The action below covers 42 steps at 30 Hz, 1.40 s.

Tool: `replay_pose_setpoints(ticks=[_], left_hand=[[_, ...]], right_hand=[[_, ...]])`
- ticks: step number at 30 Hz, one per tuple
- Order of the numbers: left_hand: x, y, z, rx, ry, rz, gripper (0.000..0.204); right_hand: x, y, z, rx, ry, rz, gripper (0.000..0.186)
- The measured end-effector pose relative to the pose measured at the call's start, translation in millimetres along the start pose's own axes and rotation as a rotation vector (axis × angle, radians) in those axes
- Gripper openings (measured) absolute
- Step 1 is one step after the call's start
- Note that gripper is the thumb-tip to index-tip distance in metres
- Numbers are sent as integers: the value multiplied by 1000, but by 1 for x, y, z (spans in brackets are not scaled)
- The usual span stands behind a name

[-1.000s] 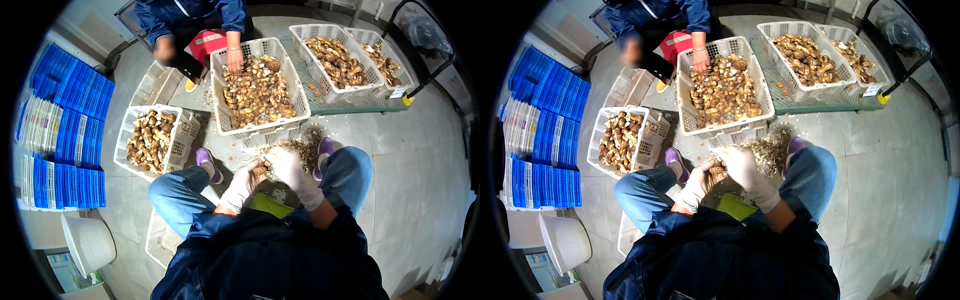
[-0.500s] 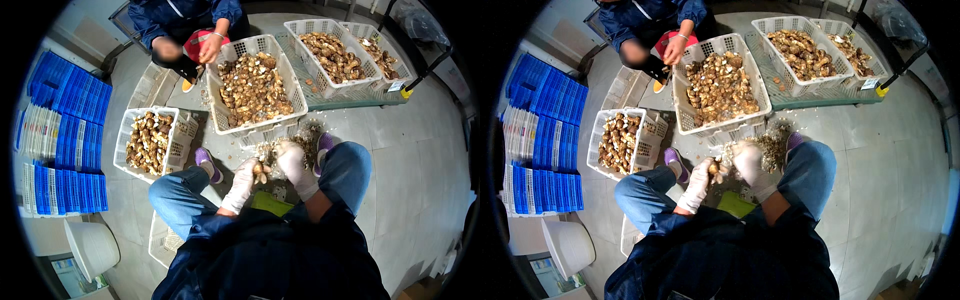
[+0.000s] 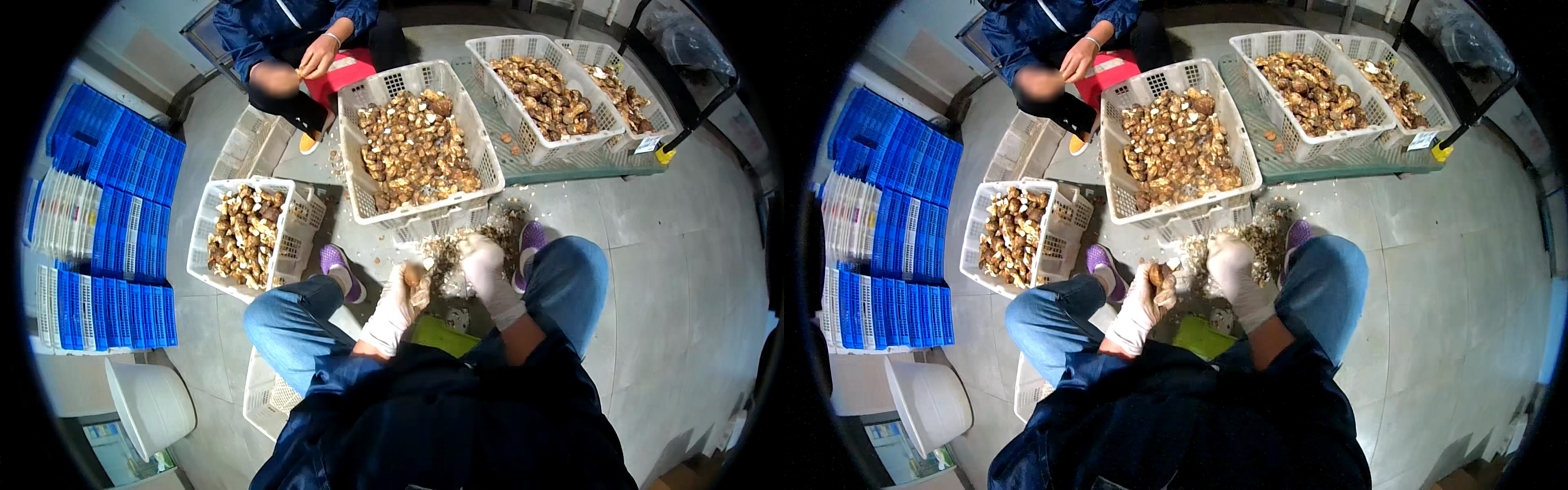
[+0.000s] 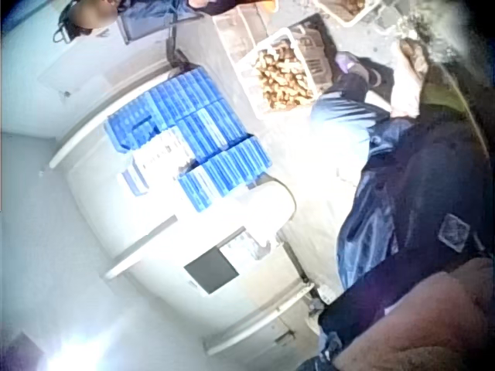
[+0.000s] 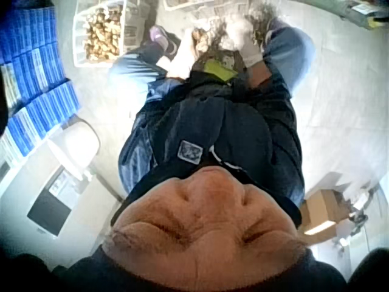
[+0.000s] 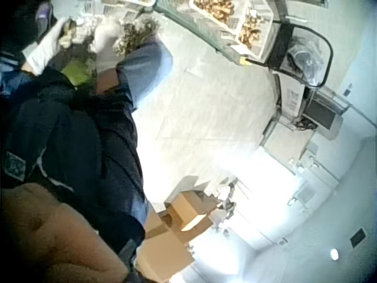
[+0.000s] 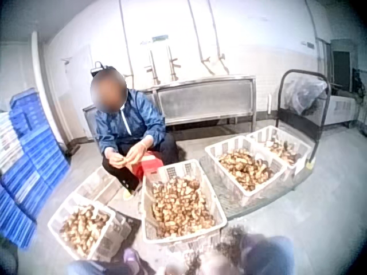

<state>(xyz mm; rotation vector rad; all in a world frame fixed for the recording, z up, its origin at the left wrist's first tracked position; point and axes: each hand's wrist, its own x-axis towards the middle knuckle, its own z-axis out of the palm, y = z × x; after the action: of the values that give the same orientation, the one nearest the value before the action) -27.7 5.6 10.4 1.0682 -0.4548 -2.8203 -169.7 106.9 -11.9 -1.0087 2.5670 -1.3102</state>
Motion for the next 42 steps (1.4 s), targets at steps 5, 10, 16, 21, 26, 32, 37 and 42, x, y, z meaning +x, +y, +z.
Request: replay_pose_setpoints(ticks=[5,10,16,21,26,32,37,42], left_hand=[[7,2,-10,-165,-30,-27,27],[-4,-4,4,229,26,75,30],[2,-2,2,166,135,-9,42],[3,-2,6,26,58,-142,46],[5,6,-9,-174,10,-261,36],[9,1,-23,-188,-70,-336,41],[-16,77,10,69,593,393,30],[-30,222,-93,133,284,1274,27]], right_hand=[[-12,-55,-20,325,-127,-153,10],[-17,-49,-11,226,-169,-188,10],[-6,-22,1,287,-31,-115,12],[-6,13,6,-22,14,18,12],[-14,-37,3,465,-125,-108,14],[-9,-40,5,307,-189,-15,14],[-1,11,9,70,-63,-13,13],[17,-13,-20,48,-162,-10,28]])
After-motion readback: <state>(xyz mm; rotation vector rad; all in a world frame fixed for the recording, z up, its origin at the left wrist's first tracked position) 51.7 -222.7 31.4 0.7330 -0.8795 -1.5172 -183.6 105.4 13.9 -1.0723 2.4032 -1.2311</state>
